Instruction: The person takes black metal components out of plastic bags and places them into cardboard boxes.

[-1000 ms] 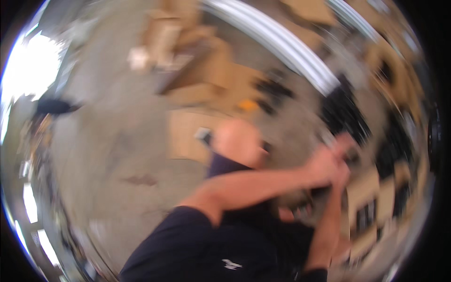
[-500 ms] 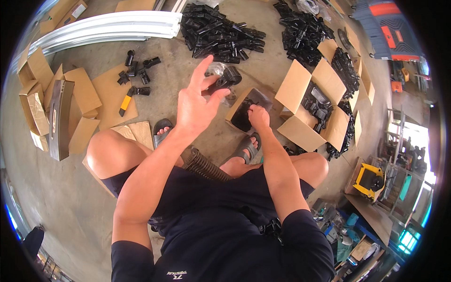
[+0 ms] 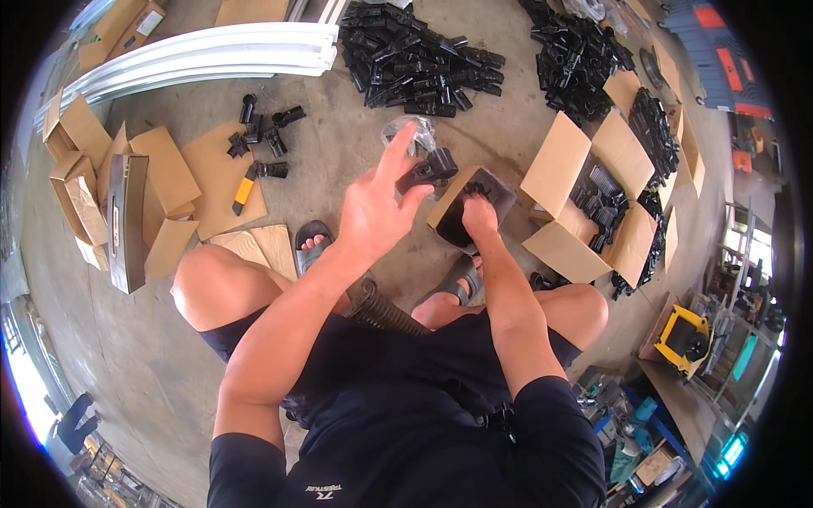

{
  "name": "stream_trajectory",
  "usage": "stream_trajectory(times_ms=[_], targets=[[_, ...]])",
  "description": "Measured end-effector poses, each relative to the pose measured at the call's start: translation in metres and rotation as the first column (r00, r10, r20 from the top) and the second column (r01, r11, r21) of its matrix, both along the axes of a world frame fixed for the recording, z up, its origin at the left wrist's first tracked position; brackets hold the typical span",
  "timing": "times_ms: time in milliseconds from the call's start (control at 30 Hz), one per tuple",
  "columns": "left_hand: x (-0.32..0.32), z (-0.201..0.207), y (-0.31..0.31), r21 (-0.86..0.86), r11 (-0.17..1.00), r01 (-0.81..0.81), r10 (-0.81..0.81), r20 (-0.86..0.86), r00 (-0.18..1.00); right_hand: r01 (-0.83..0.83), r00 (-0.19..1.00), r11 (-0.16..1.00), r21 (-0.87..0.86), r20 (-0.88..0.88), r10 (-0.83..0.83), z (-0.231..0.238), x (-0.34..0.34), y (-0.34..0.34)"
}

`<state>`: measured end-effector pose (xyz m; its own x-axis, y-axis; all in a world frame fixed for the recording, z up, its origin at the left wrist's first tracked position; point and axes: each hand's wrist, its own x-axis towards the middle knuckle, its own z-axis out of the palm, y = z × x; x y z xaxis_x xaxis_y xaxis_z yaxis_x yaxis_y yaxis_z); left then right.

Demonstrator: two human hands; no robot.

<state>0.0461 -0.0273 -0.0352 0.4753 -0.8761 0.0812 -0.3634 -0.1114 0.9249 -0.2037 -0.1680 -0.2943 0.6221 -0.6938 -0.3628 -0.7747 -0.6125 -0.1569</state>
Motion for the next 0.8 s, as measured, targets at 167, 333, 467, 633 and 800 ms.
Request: stream_trajectory(times_ms=[167, 333, 467, 633, 800], targets=[[0.007, -0.004, -0.003, -0.023, 0.997, 0.076, -0.066, 0.296, 0.953, 0.165, 0.966, 0.986, 0.0, 0.203, -0.162, 0.031, 0.012, 0.0], [0.014, 0.001, -0.004, -0.032, 0.993, 0.111, -0.086, 0.432, 0.898, 0.206, 0.795, 0.976, 0.07, 0.569, -0.209, 0.115, 0.045, -0.027], [0.013, 0.001, -0.003, -0.041, 0.99, 0.133, -0.095, 0.494, 0.864, 0.265, 0.665, 0.806, 0.529, 0.505, -0.55, 0.247, 0.069, -0.022], [0.005, 0.011, 0.0, -0.068, 0.984, 0.166, -0.102, 0.549, 0.83, -0.051, 0.545, 0.794, 0.606, 0.683, -0.487, 0.309, 0.069, 0.016], [-0.005, 0.013, 0.004, -0.086, 0.976, 0.199, -0.114, 0.579, 0.808, -0.066, 0.514, 0.848, 0.526, 0.746, -0.423, 0.305, 0.081, 0.041]])
